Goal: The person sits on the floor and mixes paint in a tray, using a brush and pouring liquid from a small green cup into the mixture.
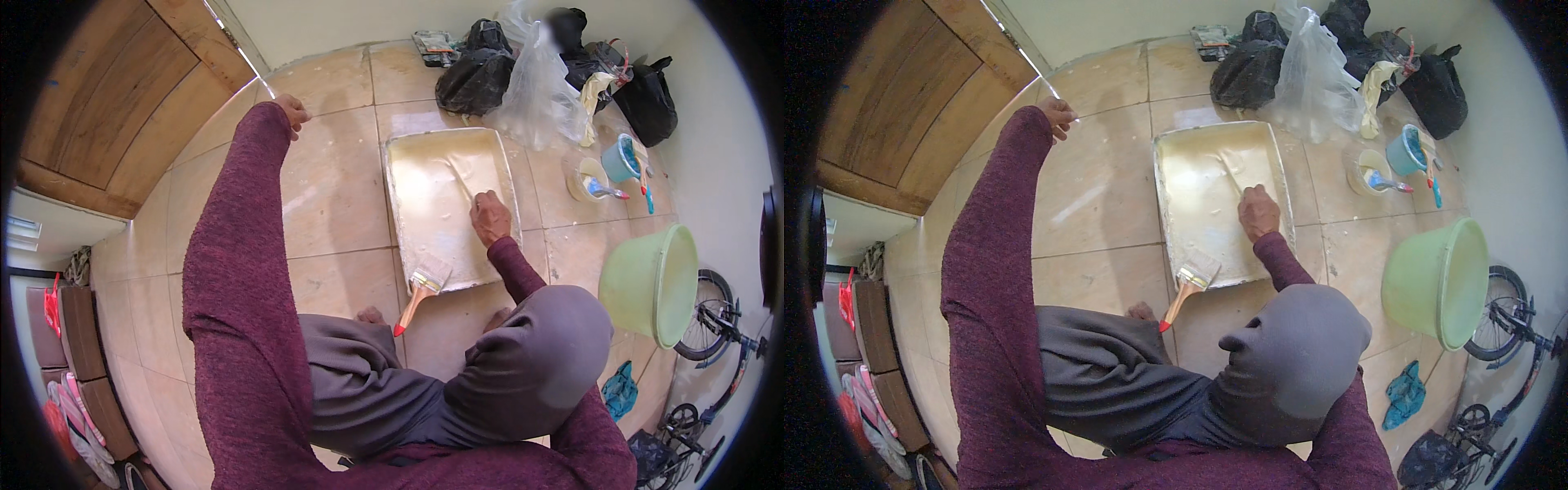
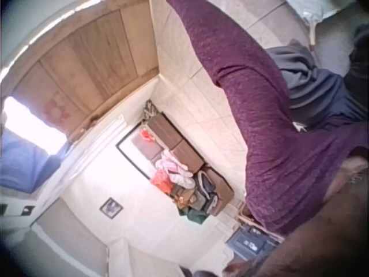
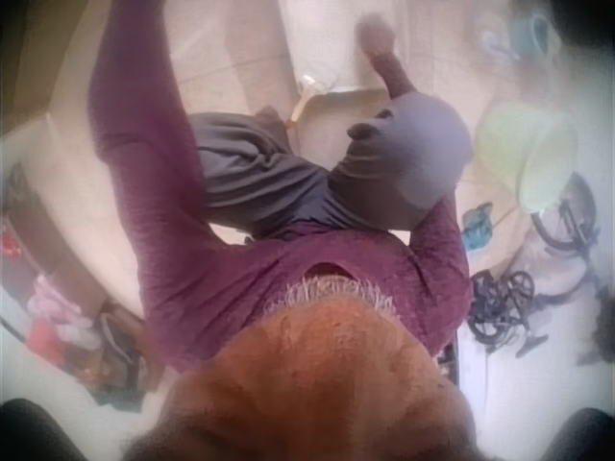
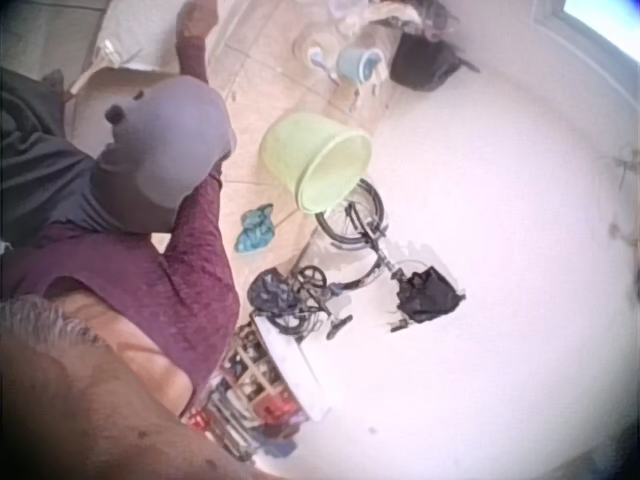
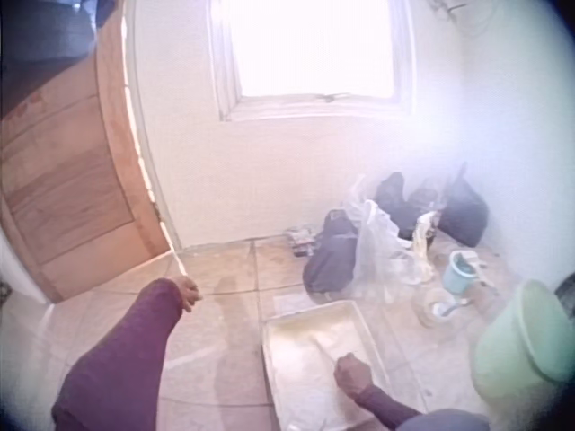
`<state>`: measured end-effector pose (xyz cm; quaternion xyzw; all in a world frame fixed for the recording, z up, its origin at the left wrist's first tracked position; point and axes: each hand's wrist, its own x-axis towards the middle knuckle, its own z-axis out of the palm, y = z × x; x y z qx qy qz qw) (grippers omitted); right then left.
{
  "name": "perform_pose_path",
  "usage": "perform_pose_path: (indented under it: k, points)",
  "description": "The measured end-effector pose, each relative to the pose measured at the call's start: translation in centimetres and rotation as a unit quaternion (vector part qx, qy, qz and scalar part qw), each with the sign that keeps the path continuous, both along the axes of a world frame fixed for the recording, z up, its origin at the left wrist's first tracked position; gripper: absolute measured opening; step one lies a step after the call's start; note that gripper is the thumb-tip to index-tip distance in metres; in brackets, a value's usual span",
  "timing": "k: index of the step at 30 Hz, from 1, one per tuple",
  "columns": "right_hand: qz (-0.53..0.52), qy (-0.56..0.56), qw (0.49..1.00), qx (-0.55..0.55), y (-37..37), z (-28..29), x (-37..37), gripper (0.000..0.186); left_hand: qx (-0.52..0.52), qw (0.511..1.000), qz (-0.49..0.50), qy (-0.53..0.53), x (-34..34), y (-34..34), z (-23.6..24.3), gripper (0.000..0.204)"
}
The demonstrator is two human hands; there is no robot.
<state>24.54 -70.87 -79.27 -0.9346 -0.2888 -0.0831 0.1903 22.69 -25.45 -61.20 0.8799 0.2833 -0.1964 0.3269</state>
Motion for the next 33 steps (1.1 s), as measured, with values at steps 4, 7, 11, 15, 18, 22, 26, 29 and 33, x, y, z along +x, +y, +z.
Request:
perform_pose_path:
  k: [4,7,11,15,18,22,26,29,33]
  points:
    - [0.010,-0.002,1.000,0.014,0.2,0.4,-0.6,0.008,-0.004,1.000,-0.007,0.008,-0.4,-0.3,0.4,0.038]
    - [-0.016,0.005,1.000,-0.005,0.0,0.0,0.0,0.008,-0.001,1.000,-0.012,0.006,0.2,-0.3,0.3,0.039]
    - [0.018,0.007,1.000,-0.008,0.1,0.3,-1.0,0.009,0.005,1.000,-0.009,0.001,-0.1,-0.3,0.2,0.038]
    - [-0.020,0.014,1.000,-0.011,-0.5,0.0,0.0,0.009,0.000,1.000,-0.014,0.008,0.1,-0.1,0.2,0.039]
    - [0.032,0.015,0.999,-0.008,0.1,0.6,-1.0,0.009,0.001,1.000,-0.016,0.010,-0.2,-0.1,0.5,0.039]
    - [-0.026,0.007,0.999,-0.019,-0.6,0.0,0.1,0.008,-0.003,1.000,-0.018,0.015,-0.1,-0.7,0.6,0.039]
    - [0.038,-0.005,0.999,-0.007,0.4,0.6,-1.3,0.009,0.003,1.000,-0.010,0.005,0.0,-0.3,0.5,0.039]
    - [0.018,-0.005,0.999,-0.027,0.4,0.0,-0.9,0.008,-0.004,1.000,-0.009,0.006,-0.3,-0.1,0.2,0.039]
    - [0.013,0.010,1.000,0.006,-0.2,0.4,-0.8,0.008,-0.006,1.000,-0.012,0.003,0.0,-0.3,0.1,0.038]
